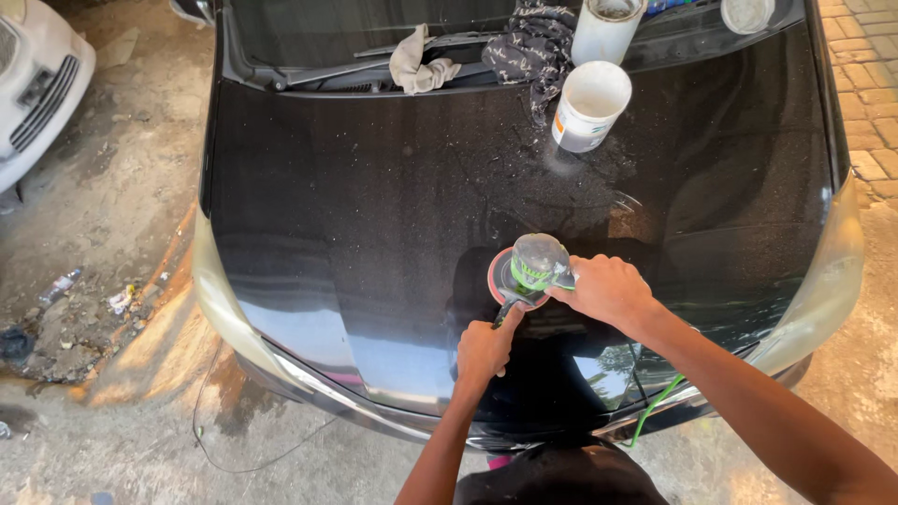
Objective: The person applies a substance to a car hood by hand and then polishes the surface using a power buffer.
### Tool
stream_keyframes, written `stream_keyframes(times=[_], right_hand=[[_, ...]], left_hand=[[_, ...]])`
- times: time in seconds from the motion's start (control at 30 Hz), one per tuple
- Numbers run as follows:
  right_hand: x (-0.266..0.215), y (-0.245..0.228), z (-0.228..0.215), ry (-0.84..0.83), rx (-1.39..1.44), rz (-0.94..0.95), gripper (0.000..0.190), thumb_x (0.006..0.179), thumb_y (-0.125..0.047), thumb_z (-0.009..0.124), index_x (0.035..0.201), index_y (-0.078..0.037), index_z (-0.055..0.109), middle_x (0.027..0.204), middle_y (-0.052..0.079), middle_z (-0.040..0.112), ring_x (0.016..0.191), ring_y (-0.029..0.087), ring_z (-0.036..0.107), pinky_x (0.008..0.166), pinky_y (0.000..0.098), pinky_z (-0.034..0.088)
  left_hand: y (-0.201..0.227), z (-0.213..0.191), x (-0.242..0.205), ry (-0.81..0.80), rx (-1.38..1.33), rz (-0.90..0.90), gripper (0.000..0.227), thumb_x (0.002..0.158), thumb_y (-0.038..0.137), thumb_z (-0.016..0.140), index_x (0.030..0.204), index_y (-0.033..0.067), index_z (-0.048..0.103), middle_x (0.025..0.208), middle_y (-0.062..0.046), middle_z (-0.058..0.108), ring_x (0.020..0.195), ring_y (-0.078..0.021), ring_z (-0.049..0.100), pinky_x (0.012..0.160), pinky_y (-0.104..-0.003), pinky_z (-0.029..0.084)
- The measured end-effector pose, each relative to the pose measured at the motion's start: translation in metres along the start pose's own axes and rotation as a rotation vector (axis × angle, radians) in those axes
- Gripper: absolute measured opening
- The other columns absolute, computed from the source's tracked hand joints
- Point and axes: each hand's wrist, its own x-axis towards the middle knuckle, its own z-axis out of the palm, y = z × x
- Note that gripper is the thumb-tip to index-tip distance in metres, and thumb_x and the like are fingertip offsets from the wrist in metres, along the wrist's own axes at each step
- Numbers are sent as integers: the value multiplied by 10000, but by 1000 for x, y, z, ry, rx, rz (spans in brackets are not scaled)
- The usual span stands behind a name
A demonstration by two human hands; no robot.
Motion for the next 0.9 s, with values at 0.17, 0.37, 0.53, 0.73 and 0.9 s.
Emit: stream_keyframes(times=[0.17,0.37,0.53,0.73,0.9], right_hand=[[-46,-19,25,-19,-56,-91,541,854,-619,652,1040,-113,693,756,168,727,741,378,736,701,482,606],[-50,-38,27,-115,-96,-109,547,883,-619,621,1062,-103,665,775,161,734,762,369,744,697,467,610],[4,-49,3,-16,-37,-95,544,840,-611,665,1056,-114,711,813,185,728,801,401,736,715,494,602],[-10,-58,16,-24,-83,-135,544,848,-615,662,1038,-106,697,813,184,725,803,387,737,723,488,608],[-47,-61,35,-158,-72,-125,516,877,-609,638,1017,-113,664,759,164,745,768,372,747,755,476,602]], left_hand=[[-55,17,-28,11,-32,-25,855,777,805,602,682,-39,697,576,-159,672,496,-282,705,528,-393,581],[-76,17,-36,54,-27,-66,849,784,811,611,726,-27,736,600,-152,693,533,-283,700,570,-415,569],[-37,-24,2,59,-85,21,839,776,794,601,733,-38,699,593,-158,679,512,-300,707,567,-408,583],[-65,-16,-9,62,-92,-12,858,785,802,592,684,-44,700,590,-170,681,515,-300,714,565,-416,592],[-104,8,-27,151,-66,66,894,782,853,574,654,-15,747,590,-159,694,583,-285,696,615,-437,540]])
